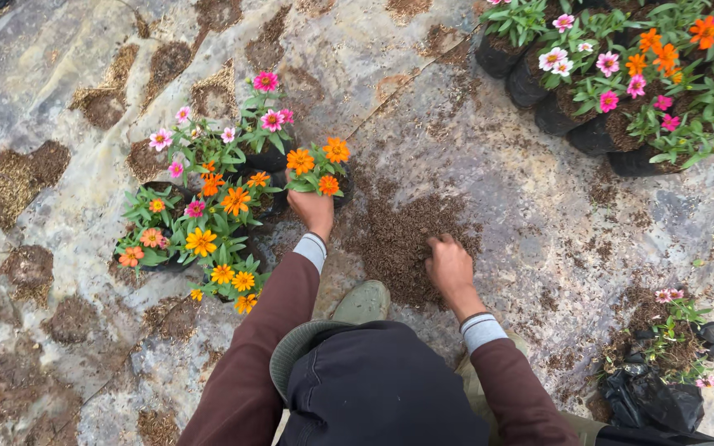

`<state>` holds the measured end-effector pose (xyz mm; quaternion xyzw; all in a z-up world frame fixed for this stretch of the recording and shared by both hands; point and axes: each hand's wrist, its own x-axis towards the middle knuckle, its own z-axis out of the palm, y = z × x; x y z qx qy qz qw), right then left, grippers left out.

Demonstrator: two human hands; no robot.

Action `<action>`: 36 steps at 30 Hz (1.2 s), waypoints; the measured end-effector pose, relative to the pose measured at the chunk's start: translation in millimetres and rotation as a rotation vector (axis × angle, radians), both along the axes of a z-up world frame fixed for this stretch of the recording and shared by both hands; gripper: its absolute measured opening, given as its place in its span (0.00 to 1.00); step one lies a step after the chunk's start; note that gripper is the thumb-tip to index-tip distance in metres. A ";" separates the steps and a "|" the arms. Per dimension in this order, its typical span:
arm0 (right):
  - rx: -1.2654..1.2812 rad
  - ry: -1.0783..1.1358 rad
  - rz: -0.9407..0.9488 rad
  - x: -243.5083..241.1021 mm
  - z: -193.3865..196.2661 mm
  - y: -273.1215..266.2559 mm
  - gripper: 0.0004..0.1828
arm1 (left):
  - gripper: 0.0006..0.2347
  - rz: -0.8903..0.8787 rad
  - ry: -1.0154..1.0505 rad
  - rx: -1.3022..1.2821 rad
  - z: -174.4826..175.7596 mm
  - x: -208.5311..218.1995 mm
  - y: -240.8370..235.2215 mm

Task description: The person kneels on a plastic sheet and repeatedly picks up small flowering plants, places them into a pile of soil, and packs soil around the base. They handle multiple plants one at a time, including pink, orange, and yellow varieties, and arrange them into a growing cluster.

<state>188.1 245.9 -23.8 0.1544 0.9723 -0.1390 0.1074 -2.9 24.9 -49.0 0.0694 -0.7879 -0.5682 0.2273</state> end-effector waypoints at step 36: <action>-0.146 0.077 -0.119 4.9 -6.1 16.6 0.32 | 0.18 0.073 -0.175 -0.016 28.3 -0.9 6.3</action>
